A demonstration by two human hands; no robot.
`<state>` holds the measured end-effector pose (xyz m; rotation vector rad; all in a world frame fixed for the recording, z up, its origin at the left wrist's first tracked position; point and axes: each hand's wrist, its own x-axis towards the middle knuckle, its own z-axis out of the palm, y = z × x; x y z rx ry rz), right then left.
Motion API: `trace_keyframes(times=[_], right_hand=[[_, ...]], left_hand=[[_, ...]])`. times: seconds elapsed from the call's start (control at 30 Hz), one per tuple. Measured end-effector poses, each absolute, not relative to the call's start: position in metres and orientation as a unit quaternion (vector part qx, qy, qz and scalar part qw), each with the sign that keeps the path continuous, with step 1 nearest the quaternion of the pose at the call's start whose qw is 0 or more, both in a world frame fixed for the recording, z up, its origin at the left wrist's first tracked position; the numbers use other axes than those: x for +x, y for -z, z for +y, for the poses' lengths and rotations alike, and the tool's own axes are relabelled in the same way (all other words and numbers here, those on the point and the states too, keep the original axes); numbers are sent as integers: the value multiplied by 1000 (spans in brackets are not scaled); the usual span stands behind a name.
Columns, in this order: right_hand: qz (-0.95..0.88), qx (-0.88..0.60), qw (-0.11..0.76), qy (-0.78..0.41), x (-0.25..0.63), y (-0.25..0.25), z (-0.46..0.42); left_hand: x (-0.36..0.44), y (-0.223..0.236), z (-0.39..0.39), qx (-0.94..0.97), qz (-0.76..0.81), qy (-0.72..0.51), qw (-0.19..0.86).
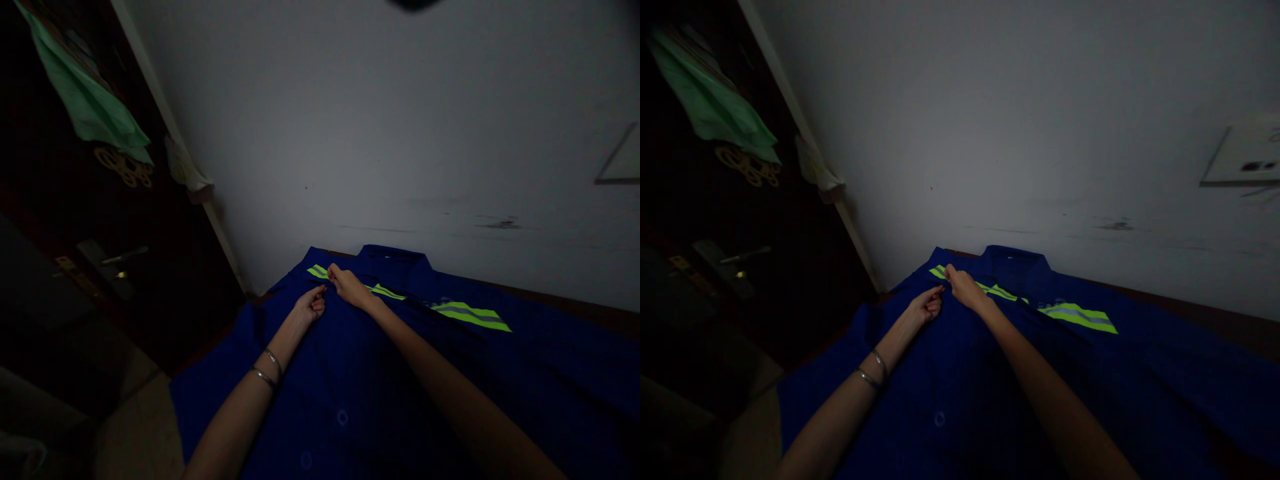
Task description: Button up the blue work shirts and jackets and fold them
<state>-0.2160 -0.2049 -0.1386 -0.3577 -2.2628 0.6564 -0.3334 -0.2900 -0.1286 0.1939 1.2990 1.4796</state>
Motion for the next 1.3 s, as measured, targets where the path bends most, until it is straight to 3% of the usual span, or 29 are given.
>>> trace_keyframes(times=[1.3], right_hand=[[-879, -164, 388, -224, -223, 147, -203]], left_hand=[[-341, 130, -288, 63, 506, -574, 640]])
